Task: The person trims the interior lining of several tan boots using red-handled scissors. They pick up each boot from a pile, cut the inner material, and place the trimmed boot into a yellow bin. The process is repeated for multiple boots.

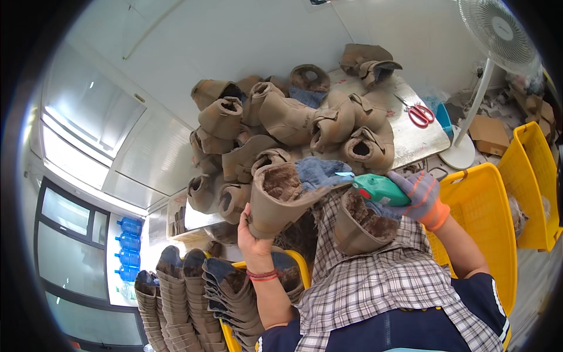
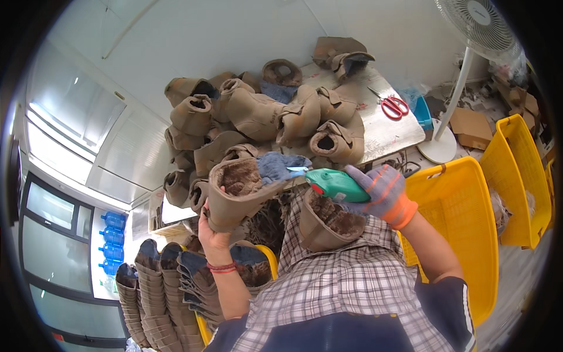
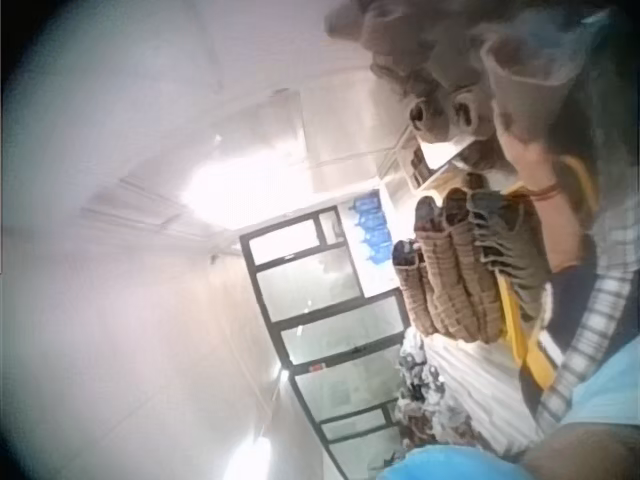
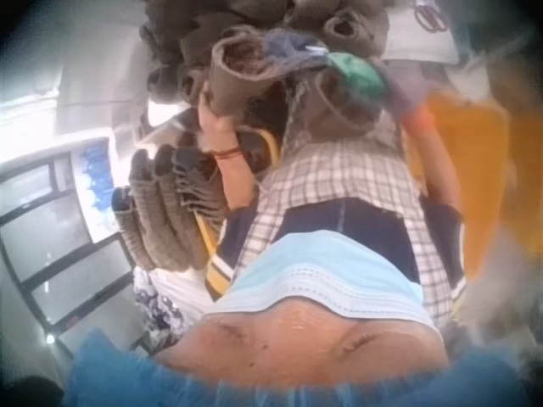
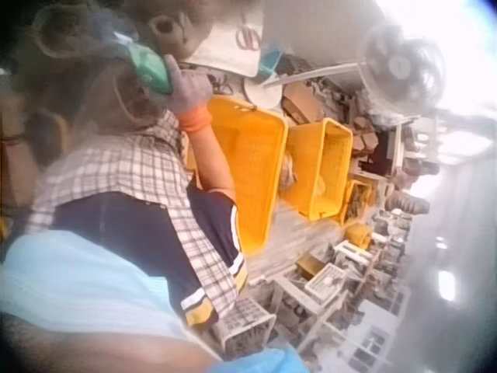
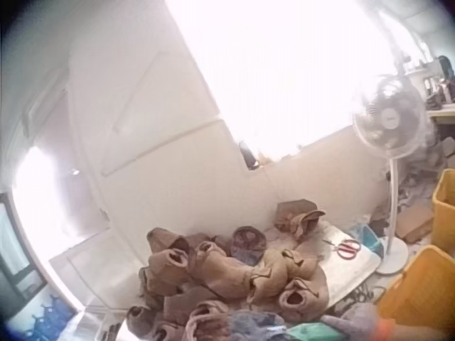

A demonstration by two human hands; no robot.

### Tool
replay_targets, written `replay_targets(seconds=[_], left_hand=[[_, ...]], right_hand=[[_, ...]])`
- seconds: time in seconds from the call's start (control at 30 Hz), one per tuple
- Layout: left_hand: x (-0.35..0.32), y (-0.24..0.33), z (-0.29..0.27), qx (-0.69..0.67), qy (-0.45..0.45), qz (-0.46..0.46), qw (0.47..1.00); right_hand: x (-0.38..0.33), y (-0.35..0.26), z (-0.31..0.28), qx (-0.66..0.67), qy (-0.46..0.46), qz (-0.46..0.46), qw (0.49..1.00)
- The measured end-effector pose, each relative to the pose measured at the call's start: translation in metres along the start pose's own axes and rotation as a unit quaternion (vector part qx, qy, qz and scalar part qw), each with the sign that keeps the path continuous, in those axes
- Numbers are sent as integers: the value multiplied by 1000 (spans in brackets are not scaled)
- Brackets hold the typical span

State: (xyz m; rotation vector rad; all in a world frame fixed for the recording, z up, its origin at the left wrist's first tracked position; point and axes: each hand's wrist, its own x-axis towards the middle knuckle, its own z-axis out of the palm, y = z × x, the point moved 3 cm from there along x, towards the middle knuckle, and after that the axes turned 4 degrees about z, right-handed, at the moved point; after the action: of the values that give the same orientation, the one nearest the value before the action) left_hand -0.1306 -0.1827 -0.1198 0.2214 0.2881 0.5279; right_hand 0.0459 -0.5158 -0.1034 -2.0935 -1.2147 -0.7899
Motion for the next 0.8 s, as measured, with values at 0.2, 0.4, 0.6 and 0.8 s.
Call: replay_targets(seconds=[0.2, 0.4, 0.6, 0.8], left_hand=[[-31, -28, 41, 371, -139, 165, 903], [-5, -49, 41, 455, -219, 236, 830], [63, -52, 90, 511, -299, 244, 768], [63, -112, 78, 344, -265, 205, 877]], right_hand=[[-21, 0, -7, 32, 35, 53, 997], [-16, -5, -9, 74, 13, 110, 991], [-9, -5, -23, 108, 50, 181, 976], [6, 3, -12, 104, 84, 230, 964]])
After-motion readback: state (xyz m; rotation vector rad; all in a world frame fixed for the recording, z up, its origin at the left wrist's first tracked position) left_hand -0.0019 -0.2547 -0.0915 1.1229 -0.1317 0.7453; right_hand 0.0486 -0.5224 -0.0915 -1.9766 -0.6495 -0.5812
